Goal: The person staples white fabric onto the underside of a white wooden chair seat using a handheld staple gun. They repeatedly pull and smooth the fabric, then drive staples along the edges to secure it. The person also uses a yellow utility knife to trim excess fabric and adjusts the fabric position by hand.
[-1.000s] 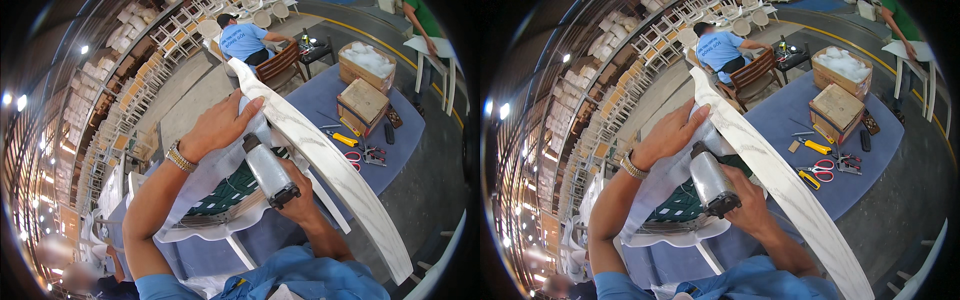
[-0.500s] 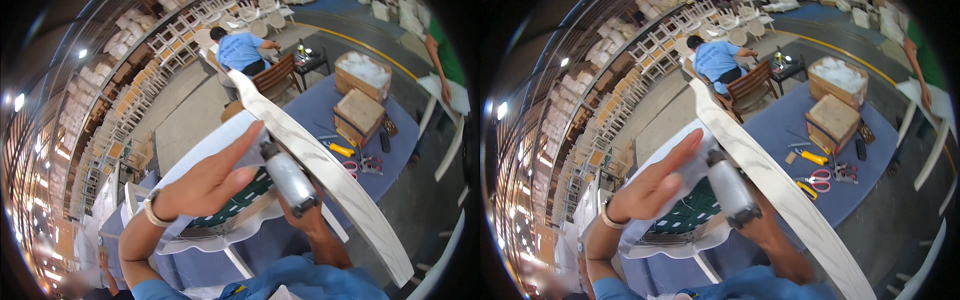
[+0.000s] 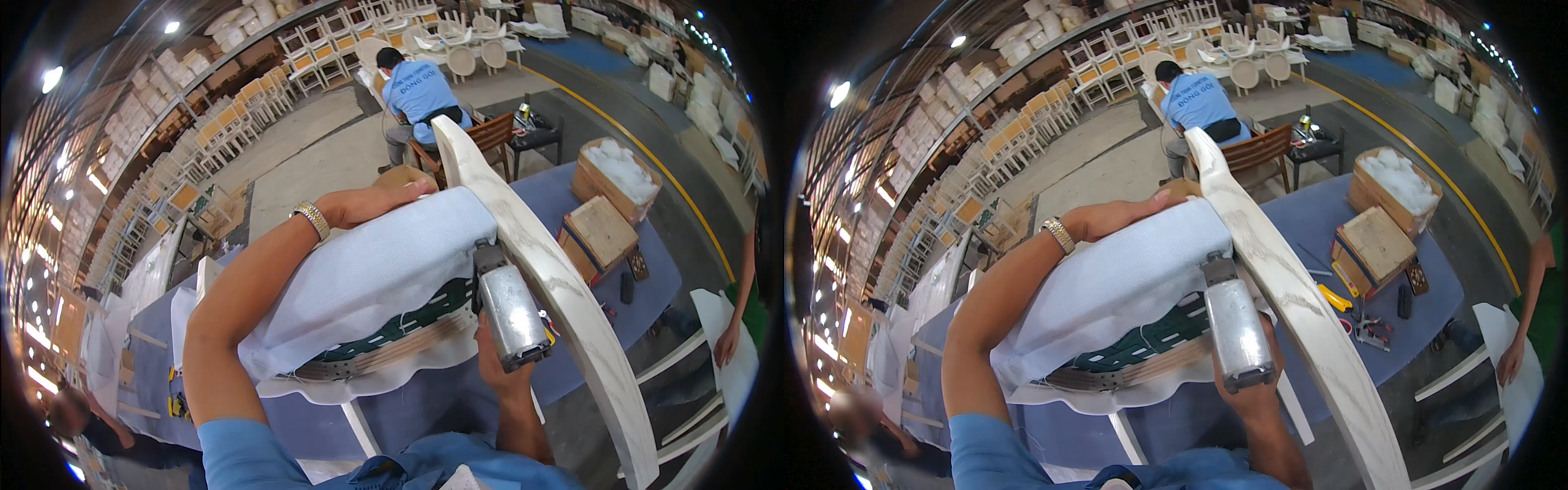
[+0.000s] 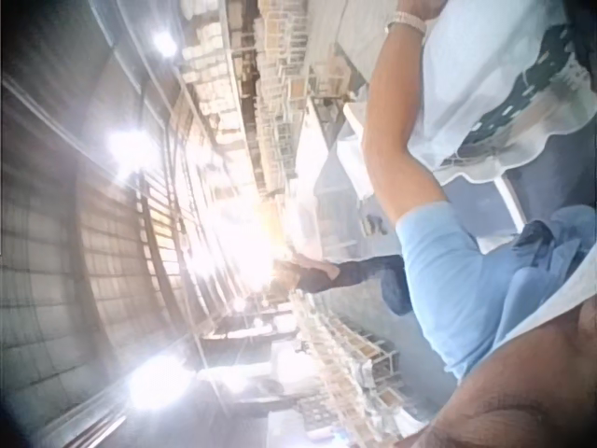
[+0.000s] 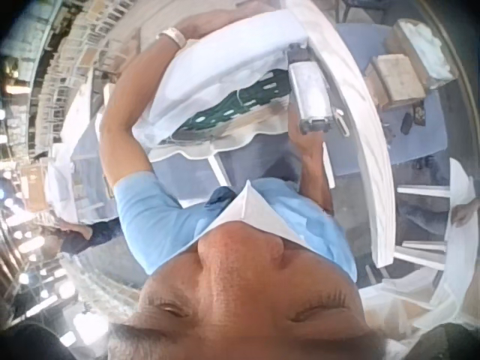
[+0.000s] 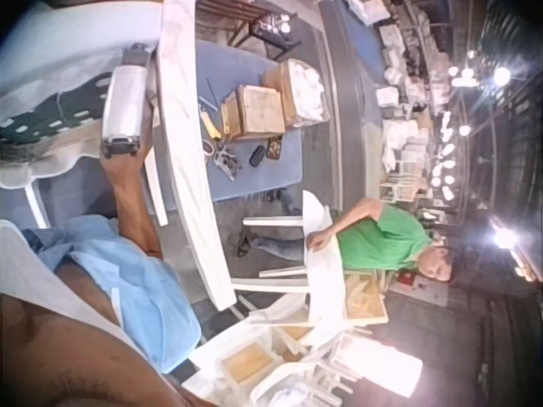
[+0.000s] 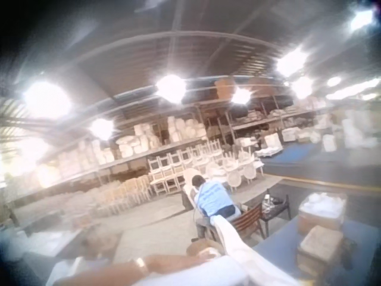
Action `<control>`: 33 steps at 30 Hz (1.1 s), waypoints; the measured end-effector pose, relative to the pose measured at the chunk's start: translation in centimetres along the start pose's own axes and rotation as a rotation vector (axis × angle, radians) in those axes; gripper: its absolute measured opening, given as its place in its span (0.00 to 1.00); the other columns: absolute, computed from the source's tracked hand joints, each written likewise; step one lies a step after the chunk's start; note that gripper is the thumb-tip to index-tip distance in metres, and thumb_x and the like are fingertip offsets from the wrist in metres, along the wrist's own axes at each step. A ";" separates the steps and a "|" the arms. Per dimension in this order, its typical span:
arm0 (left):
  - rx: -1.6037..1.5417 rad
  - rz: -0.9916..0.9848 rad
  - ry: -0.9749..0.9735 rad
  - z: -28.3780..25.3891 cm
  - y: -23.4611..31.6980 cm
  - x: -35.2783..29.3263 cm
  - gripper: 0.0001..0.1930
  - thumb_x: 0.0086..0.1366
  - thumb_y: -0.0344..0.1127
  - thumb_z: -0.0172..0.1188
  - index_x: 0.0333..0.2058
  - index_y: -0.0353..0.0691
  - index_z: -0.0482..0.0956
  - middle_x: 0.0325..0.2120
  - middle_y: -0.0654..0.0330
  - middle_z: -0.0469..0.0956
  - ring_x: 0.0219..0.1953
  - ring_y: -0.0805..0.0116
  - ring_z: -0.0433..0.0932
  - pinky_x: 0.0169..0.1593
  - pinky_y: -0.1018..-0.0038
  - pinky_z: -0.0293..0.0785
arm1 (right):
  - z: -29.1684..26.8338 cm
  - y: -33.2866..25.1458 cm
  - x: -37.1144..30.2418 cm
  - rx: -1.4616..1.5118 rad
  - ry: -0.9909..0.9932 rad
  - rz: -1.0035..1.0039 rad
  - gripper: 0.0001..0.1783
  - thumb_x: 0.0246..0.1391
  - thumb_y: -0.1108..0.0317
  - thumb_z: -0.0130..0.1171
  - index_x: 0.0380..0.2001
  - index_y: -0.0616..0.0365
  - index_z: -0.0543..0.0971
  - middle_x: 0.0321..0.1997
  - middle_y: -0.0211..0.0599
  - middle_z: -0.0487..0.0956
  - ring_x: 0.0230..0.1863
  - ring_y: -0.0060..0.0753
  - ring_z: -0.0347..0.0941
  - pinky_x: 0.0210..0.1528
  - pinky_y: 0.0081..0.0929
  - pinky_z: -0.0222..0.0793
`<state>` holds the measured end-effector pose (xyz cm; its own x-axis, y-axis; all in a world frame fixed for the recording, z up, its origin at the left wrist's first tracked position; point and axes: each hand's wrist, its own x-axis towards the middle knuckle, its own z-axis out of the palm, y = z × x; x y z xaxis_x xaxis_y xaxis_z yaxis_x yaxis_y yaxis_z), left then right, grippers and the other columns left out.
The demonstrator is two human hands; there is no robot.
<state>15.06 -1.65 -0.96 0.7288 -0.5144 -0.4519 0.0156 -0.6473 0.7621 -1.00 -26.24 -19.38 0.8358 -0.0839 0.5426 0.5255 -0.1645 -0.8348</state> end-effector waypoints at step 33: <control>0.028 -0.110 0.021 1.2 2.1 -1.3 0.44 0.73 0.69 0.36 0.72 0.37 0.56 0.70 0.48 0.59 0.70 0.56 0.61 0.71 0.66 0.56 | -1.0 -0.7 1.5 -0.265 0.065 -0.226 0.07 0.58 0.79 0.63 0.40 0.66 0.80 0.26 0.32 0.79 0.26 0.22 0.74 0.29 0.24 0.71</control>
<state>13.27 -2.98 0.64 0.7381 -0.4273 -0.5221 0.0779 -0.7147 0.6950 -0.28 -27.22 -17.91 0.6869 -0.0769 0.7227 0.6294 -0.4343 -0.6445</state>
